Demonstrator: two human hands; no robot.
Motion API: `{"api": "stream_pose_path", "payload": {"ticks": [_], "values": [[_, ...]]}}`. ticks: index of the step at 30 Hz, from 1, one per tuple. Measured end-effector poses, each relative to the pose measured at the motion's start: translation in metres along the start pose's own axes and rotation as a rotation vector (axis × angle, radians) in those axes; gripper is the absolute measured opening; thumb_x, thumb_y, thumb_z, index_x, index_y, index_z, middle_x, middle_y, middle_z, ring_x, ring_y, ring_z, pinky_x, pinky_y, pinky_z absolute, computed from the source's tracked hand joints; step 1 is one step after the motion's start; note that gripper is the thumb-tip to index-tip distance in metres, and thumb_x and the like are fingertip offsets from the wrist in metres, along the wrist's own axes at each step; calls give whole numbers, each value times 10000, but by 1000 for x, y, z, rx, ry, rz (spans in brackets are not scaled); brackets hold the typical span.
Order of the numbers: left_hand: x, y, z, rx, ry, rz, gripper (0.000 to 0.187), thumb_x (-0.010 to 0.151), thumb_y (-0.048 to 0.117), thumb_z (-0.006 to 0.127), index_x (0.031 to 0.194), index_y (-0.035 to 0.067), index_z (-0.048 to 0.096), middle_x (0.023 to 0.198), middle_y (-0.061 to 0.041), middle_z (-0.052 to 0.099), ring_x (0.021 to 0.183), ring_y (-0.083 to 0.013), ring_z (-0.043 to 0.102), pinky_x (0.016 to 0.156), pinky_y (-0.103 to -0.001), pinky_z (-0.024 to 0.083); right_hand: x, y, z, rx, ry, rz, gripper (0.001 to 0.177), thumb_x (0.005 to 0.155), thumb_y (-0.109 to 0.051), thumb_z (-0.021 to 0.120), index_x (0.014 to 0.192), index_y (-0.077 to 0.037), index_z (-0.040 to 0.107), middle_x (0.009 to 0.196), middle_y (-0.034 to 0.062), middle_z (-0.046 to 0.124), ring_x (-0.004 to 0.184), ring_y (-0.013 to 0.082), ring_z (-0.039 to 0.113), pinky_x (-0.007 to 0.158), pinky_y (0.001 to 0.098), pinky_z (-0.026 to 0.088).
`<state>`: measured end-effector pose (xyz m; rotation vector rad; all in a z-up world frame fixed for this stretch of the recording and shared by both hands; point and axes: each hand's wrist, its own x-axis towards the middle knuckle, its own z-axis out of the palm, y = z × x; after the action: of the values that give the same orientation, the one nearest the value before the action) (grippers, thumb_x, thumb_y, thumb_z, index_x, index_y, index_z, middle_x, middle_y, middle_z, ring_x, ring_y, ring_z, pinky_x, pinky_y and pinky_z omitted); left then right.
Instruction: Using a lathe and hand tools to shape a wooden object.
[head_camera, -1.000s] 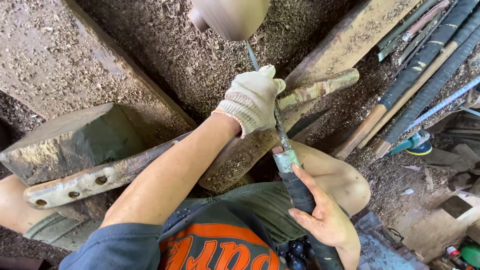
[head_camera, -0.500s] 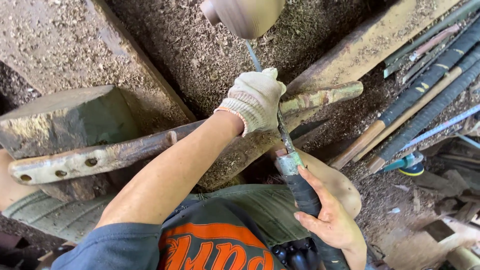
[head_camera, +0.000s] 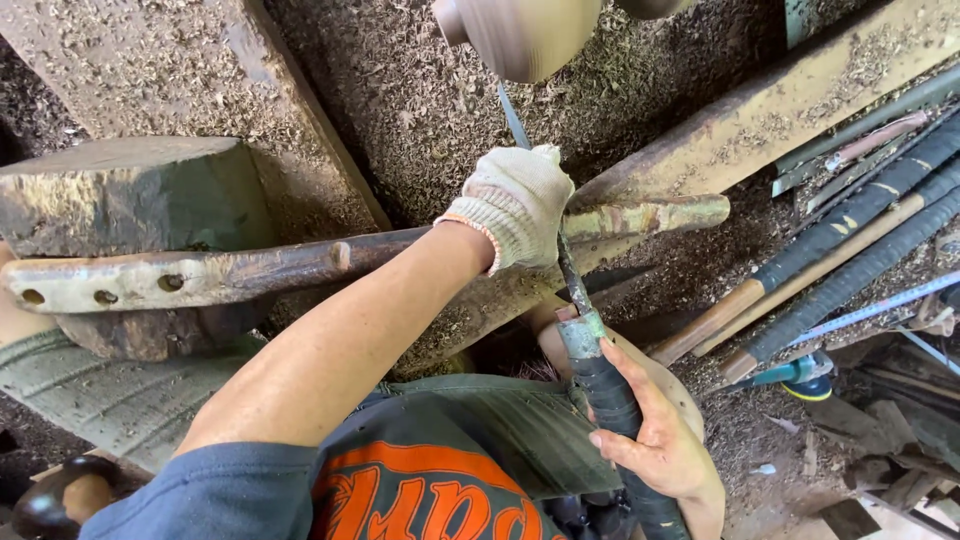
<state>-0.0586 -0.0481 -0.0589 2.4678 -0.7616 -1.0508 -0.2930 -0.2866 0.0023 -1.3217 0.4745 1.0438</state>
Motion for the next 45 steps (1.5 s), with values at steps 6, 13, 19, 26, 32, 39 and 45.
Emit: {"api": "stream_pose_path", "payload": {"ticks": [6,13,19,26,32,39,45], "values": [[1,0,-5,22,-121,-28,327,684,313,826,903,77,767,1027,-174,653,883,-344,714,770,-432,595,-4,-6,14,-2,61,40,1016,759,91,754,1612,-164,265,1038,74,602,691,94,591,566,244,532],[-5,-7,-4,-163,-28,23,387,654,238,825,1007,117,724,1057,-193,613,931,-418,673,817,-476,561,-7,-12,43,-99,33,-239,864,846,128,685,1600,-85,322,1399,87,509,1087,117,538,917,247,468],[0,-13,4,-208,-5,78,475,667,260,843,1090,105,694,1070,-193,609,971,-424,656,837,-476,547,-11,-16,62,-234,209,98,821,827,23,756,1563,-175,451,1076,51,669,834,80,580,690,229,520],[0,-12,-5,-158,-75,120,551,645,250,857,1155,128,687,1102,-185,587,1000,-400,649,860,-457,543,-5,-24,82,-275,252,-41,787,809,28,747,1519,-138,453,1237,62,695,941,84,630,761,224,544],[2,-14,-5,-156,-57,165,587,616,246,861,1164,131,685,1111,-182,574,992,-393,645,835,-459,543,-5,0,89,-198,288,-39,812,818,43,764,1549,-124,452,1242,83,674,988,93,606,804,226,535],[3,-15,2,-199,-11,169,544,643,252,850,1150,124,699,1091,-184,592,972,-401,653,828,-474,543,-5,2,83,-173,254,-123,807,822,60,753,1549,-70,428,1300,83,646,1085,94,589,898,234,507],[0,-9,-4,-191,-19,73,409,642,242,841,1023,127,748,1067,-191,607,970,-399,661,843,-464,549,-8,-6,58,-201,167,-175,793,811,71,741,1527,-27,416,1455,96,549,1234,115,526,984,264,454]]}}
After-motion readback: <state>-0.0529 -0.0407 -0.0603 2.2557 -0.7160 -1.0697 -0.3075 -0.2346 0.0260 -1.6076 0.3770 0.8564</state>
